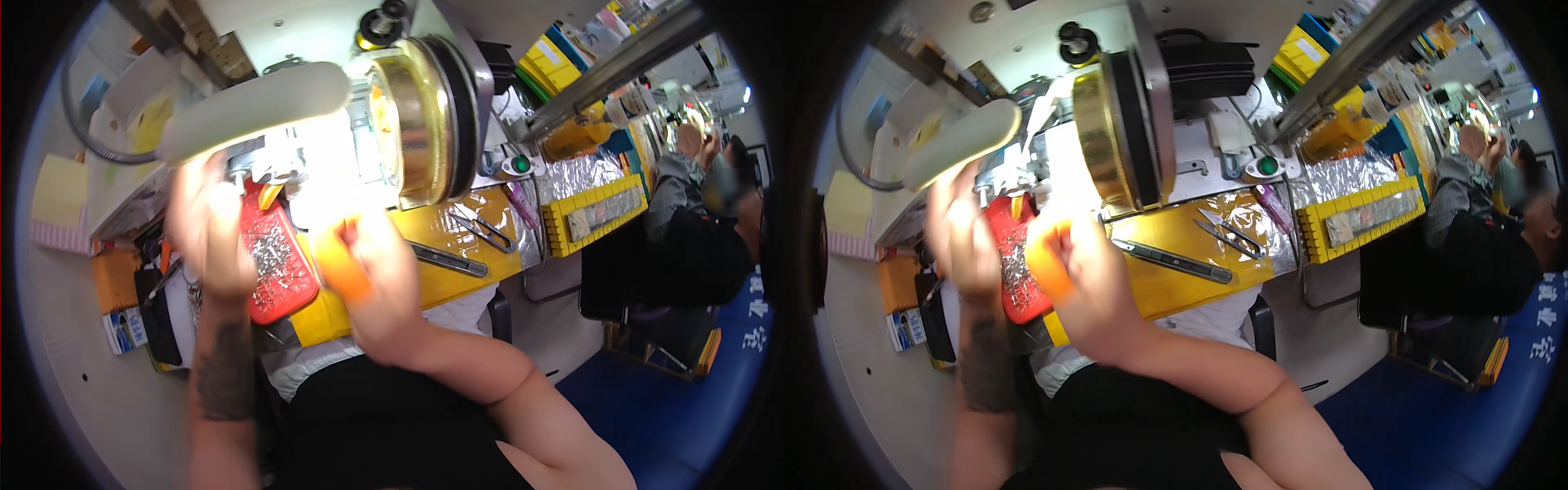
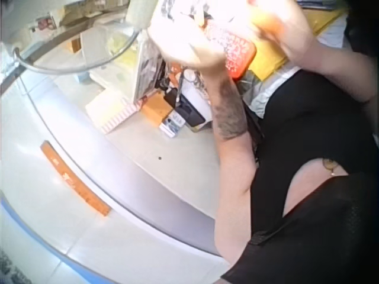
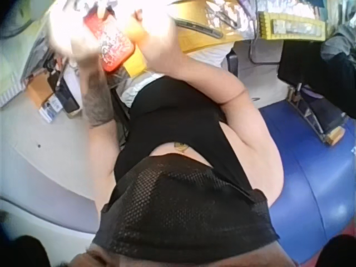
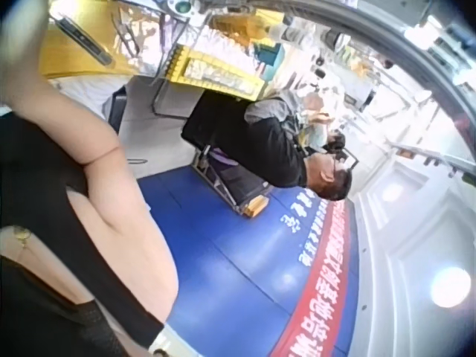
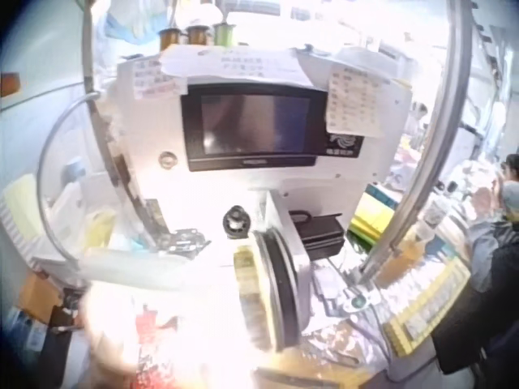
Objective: Assembling small hardware pins and cutting components at a factory workbench using specialized production tools and cutters.
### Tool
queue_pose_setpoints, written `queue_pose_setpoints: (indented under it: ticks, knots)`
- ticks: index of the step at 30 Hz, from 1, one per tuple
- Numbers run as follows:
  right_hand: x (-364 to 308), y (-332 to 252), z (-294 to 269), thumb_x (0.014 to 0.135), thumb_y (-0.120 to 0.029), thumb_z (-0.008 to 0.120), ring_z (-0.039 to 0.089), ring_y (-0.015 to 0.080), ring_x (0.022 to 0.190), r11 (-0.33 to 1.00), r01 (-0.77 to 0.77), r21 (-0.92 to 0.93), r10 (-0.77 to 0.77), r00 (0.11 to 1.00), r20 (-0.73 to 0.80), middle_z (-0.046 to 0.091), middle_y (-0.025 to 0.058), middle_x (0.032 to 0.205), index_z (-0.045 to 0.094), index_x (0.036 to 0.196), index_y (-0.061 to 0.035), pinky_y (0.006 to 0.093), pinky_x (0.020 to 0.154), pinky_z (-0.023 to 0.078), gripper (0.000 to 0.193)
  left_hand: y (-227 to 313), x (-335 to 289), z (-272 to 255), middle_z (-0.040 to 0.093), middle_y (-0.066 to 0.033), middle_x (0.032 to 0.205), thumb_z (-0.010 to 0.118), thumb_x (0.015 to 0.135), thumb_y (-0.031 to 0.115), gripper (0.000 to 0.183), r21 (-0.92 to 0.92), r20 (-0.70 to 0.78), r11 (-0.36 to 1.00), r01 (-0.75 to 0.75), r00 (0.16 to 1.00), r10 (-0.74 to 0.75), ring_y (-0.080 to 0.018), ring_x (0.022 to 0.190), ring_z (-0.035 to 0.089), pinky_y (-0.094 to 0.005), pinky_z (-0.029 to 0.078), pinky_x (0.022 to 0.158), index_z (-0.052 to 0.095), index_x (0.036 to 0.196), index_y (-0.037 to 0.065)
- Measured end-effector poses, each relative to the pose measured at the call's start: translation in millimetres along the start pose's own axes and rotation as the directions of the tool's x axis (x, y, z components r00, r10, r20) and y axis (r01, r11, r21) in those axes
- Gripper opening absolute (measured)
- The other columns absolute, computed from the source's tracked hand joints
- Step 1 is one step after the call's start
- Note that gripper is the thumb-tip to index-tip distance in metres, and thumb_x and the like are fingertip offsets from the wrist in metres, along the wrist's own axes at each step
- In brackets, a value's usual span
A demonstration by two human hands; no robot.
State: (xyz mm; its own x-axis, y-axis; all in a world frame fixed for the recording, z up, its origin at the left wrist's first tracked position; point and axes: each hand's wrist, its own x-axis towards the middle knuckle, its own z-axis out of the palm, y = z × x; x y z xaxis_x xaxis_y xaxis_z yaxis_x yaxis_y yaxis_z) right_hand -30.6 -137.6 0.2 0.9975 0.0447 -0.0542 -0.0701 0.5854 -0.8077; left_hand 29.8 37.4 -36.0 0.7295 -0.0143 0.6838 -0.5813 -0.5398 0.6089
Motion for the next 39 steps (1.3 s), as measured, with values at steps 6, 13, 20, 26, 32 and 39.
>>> queue_pose_setpoints:
  ticks: [6, 13, 20, 26, 32, 39]
  knots:
    - [-2.7, -32.0, -108.0, 0.106, -0.020, 0.054, 0.053, 0.0098, 0.075, 0.949, 0.292, 0.120, -0.286, 0.956, -0.063, 0.059, 0.0087, 0.110, 0.057, 0.124, -0.0033, 0.0273, 0.065, 0.041, 0.025, 123.8, 7.9, 8.4, 0.063, -0.0167, 0.092, 0.069, 0.087, 0.002, 0.029, 0.049, 0.378, 0.993, 0.109, 0.918, -0.120, -0.0247, 0.079, 0.063, -0.0321, 0.050, 0.067, 0.059, 0.114, -0.001]
    - [68.9, -69.5, -115.6, 0.104, -0.012, 0.056, 0.063, 0.0133, 0.076, 0.940, 0.325, 0.105, -0.295, 0.928, -0.230, 0.067, 0.0170, 0.118, 0.056, 0.136, -0.0029, 0.0270, 0.070, 0.052, 0.033, 114.1, 6.4, 28.3, 0.065, -0.0110, 0.070, 0.070, 0.088, 0.001, 0.029, 0.173, 0.300, 0.936, 0.307, 0.889, -0.347, -0.0255, 0.060, 0.066, -0.0340, 0.051, 0.060, 0.057, 0.114, -0.005]
    - [75.2, -68.3, -110.2, 0.103, -0.013, 0.061, 0.044, 0.0054, 0.053, 0.929, 0.355, 0.104, -0.310, 0.901, -0.305, 0.072, 0.0100, 0.096, 0.067, 0.115, -0.0056, 0.0202, 0.050, 0.036, 0.016, 74.1, 25.4, -31.0, 0.066, -0.0154, 0.082, 0.065, 0.088, -0.002, 0.003, 0.408, 0.229, 0.910, -0.067, 0.973, -0.032, -0.0339, 0.073, 0.064, -0.0395, 0.050, 0.066, 0.063, 0.088, 0.000]
    - [84.0, -49.7, -98.7, 0.104, -0.016, 0.059, 0.043, 0.0055, 0.052, 0.929, 0.342, 0.142, -0.278, 0.898, -0.341, 0.072, 0.0108, 0.098, 0.066, 0.116, -0.0060, 0.0197, 0.051, 0.036, 0.017, 27.3, 41.4, -49.6, 0.063, -0.0167, 0.079, 0.068, 0.088, -0.001, 0.004, 0.505, 0.177, 0.855, -0.119, 0.984, 0.033, -0.0336, 0.072, 0.062, -0.0380, 0.050, 0.067, 0.064, 0.088, -0.002]
    - [81.1, -55.6, -105.2, 0.105, -0.019, 0.057, 0.041, 0.0043, 0.053, 0.952, 0.269, 0.147, -0.216, 0.930, -0.299, 0.072, 0.0112, 0.102, 0.060, 0.114, -0.0071, 0.0186, 0.052, 0.036, 0.015, 4.1, 22.2, -43.0, 0.064, -0.0048, 0.076, 0.065, 0.093, -0.002, 0.002, 0.115, 0.169, 0.978, 0.177, 0.966, -0.195, -0.0100, 0.062, 0.055, -0.0262, 0.043, 0.057, 0.064, 0.092, -0.003]
    - [90.0, -46.8, -95.8, 0.105, -0.017, 0.059, 0.041, 0.0053, 0.053, 0.945, 0.323, 0.051, -0.287, 0.895, -0.340, 0.071, 0.0122, 0.102, 0.058, 0.108, -0.0083, 0.0188, 0.051, 0.035, 0.009, -15.3, -1.8, -25.9, 0.055, 0.0052, 0.076, 0.057, 0.100, -0.001, 0.004, -0.238, 0.236, 0.895, 0.376, 0.917, -0.323, 0.0001, 0.063, 0.045, -0.0179, 0.034, 0.056, 0.056, 0.097, -0.001]
